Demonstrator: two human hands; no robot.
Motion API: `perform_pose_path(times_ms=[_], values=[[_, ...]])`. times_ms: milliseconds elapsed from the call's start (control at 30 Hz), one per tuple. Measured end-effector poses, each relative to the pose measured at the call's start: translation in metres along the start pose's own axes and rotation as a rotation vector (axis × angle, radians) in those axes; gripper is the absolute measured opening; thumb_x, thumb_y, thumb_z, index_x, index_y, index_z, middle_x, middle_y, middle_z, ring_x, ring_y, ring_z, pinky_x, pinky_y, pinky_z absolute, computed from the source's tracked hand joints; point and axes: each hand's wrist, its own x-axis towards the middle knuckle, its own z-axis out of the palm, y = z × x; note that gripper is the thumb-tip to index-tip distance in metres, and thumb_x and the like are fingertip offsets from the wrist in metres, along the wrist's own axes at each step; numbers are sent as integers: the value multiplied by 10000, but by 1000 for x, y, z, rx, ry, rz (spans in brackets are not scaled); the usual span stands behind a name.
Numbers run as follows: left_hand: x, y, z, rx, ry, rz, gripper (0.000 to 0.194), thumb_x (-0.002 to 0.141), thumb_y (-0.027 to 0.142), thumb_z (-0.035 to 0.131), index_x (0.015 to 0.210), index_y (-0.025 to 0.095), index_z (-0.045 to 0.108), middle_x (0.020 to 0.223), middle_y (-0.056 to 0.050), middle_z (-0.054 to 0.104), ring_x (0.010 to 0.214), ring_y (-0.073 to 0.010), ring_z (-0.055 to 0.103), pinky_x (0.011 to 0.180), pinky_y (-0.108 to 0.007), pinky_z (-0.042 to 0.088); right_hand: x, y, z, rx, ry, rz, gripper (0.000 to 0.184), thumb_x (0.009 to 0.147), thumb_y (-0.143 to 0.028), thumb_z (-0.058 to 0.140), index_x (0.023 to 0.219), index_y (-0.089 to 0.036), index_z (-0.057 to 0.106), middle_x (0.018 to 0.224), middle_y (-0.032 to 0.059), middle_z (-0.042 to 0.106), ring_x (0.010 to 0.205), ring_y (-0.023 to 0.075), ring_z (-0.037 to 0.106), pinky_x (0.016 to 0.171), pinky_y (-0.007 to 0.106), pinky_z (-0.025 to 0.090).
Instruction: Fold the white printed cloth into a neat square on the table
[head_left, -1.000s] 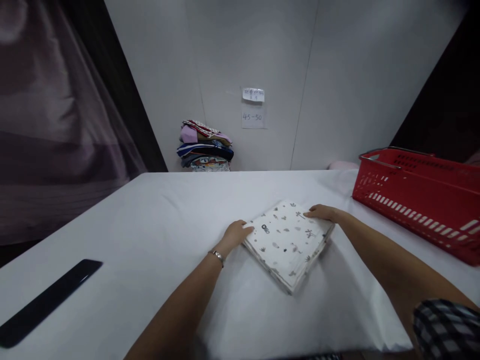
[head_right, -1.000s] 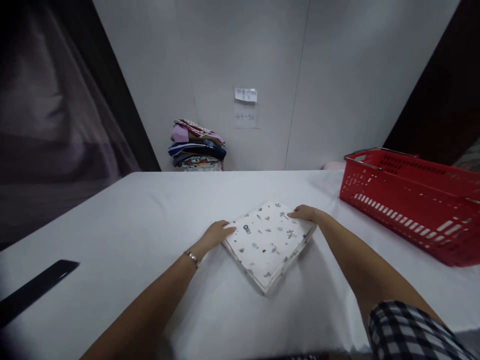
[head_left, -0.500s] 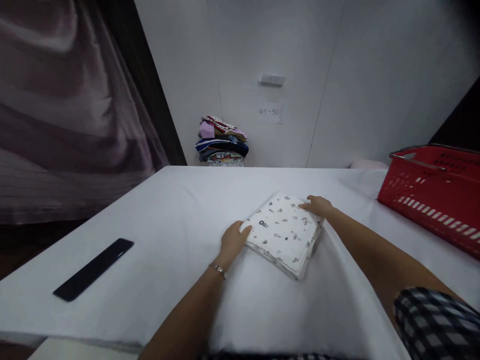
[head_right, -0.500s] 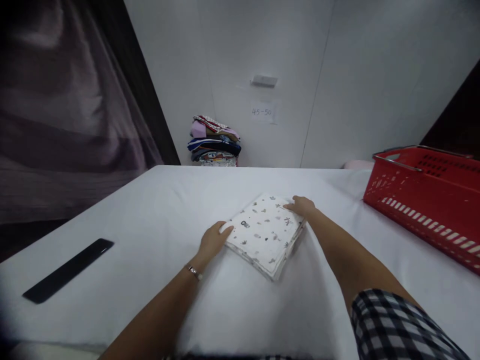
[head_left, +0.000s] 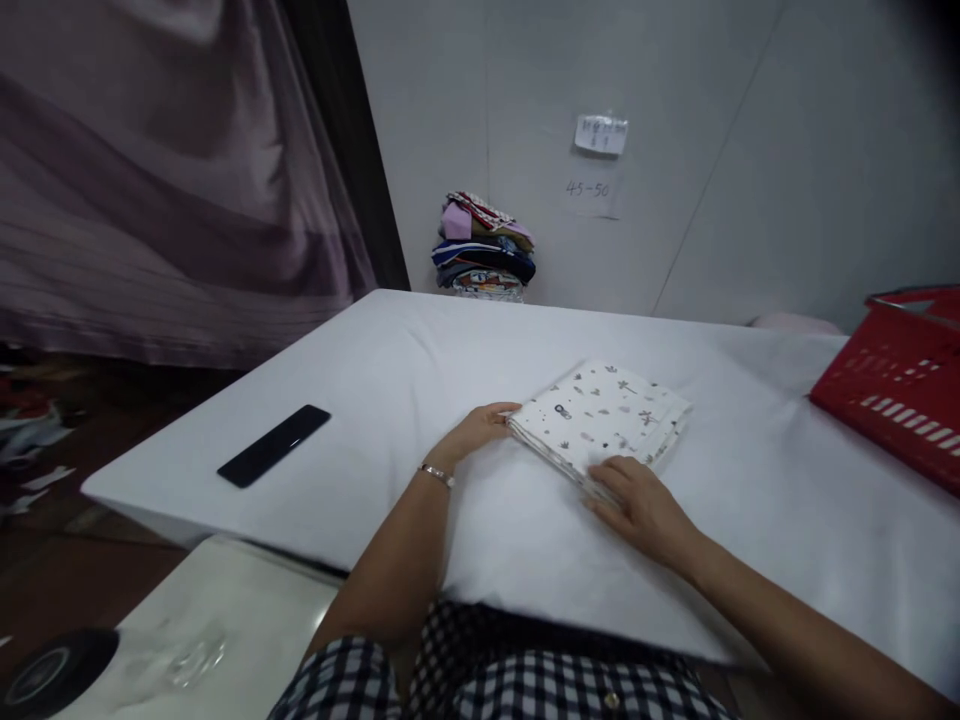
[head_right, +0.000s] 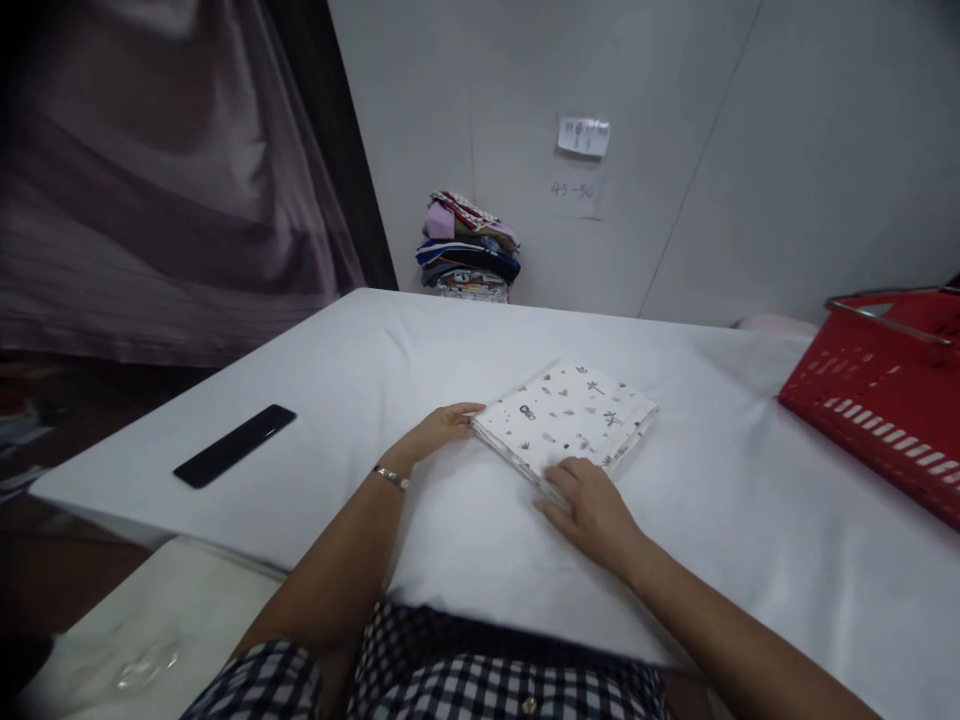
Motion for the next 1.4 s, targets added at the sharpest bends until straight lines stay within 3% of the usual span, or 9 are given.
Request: perform_pose_path(times_ms=[67, 233, 433, 767, 967, 1100, 1167, 1267, 1400], values=[[-3, -1, -1, -1, 5, 7, 525, 662, 206, 665, 1172, 155, 552, 1012, -69, 650, 894, -162, 595, 828, -303, 443, -7, 0, 6, -100, 11, -23, 314, 841, -334, 505, 1099, -166, 564, 972, 124, 579, 841, 233, 528, 717, 369, 435], [5, -12, 9, 167, 190, 71, 385, 684, 163, 619, 1069, 149, 627, 944, -57, 661, 808, -135, 588, 763, -263, 457, -12, 4, 22, -239, 65, -67, 288, 836, -160, 446, 1103, -132, 553, 973, 133, 582, 862, 237, 521, 711, 359, 417], [11, -22, 10, 369, 333, 167, 250, 693, 158, 568, 913, 191, 682, 865, -6, 671, 751, -117, 584, 690, -220, 453, -16, 10, 30, -285, 110, -116, 303, 848, -129, 419, 1129, -140, 532, 975, 122, 587, 852, 224, 520, 707, 344, 414], [9, -18, 12, 542, 403, 94, 190, 675, 170, 572, 823, 206, 686, 786, 6, 669, 726, -128, 585, 656, -217, 436, -22, 13, 33, -250, 119, -139, 299, 870, -134, 401, 1125, -161, 555, 958, 104, 588, 858, 212, 517, 717, 330, 394], [3, -13, 12, 601, 346, 99, 188, 716, 179, 531, 863, 206, 645, 825, 6, 654, 765, -135, 581, 700, -235, 448, -24, 11, 36, -256, 152, -120, 291, 875, -131, 415, 1126, -145, 562, 961, 105, 582, 864, 208, 504, 723, 327, 380], [-1, -3, 23, 660, 373, 273, 302, 699, 98, 511, 958, 210, 619, 1210, -38, 542, 1084, -182, 498, 847, -283, 438, -22, 8, 36, -271, 144, -92, 290, 884, -138, 402, 1126, -161, 560, 946, 92, 583, 849, 204, 492, 723, 328, 374], [-5, 1, 33, 696, 381, 401, 361, 708, 67, 486, 1016, 219, 599, 1306, -40, 461, 1163, -190, 436, 899, -313, 418, -20, 7, 35, -274, 137, -80, 293, 887, -140, 392, 1127, -167, 560, 939, 90, 584, 844, 204, 490, 720, 330, 377], [-10, 4, 44, 820, 273, 522, 266, 761, 85, 468, 941, 216, 614, 1135, -47, 566, 1062, -189, 487, 913, -356, 397, -19, 4, 34, -274, 128, -68, 293, 880, -137, 401, 1126, -167, 557, 933, 93, 585, 838, 206, 491, 716, 337, 387], [-12, 2, 43, 882, 177, 491, 169, 763, 99, 482, 802, 202, 610, 899, -27, 610, 895, -173, 526, 837, -331, 417, -23, 3, 33, -269, 118, -60, 349, 857, -101, 412, 1187, -154, 512, 983, 105, 583, 884, 220, 491, 750, 358, 405]])
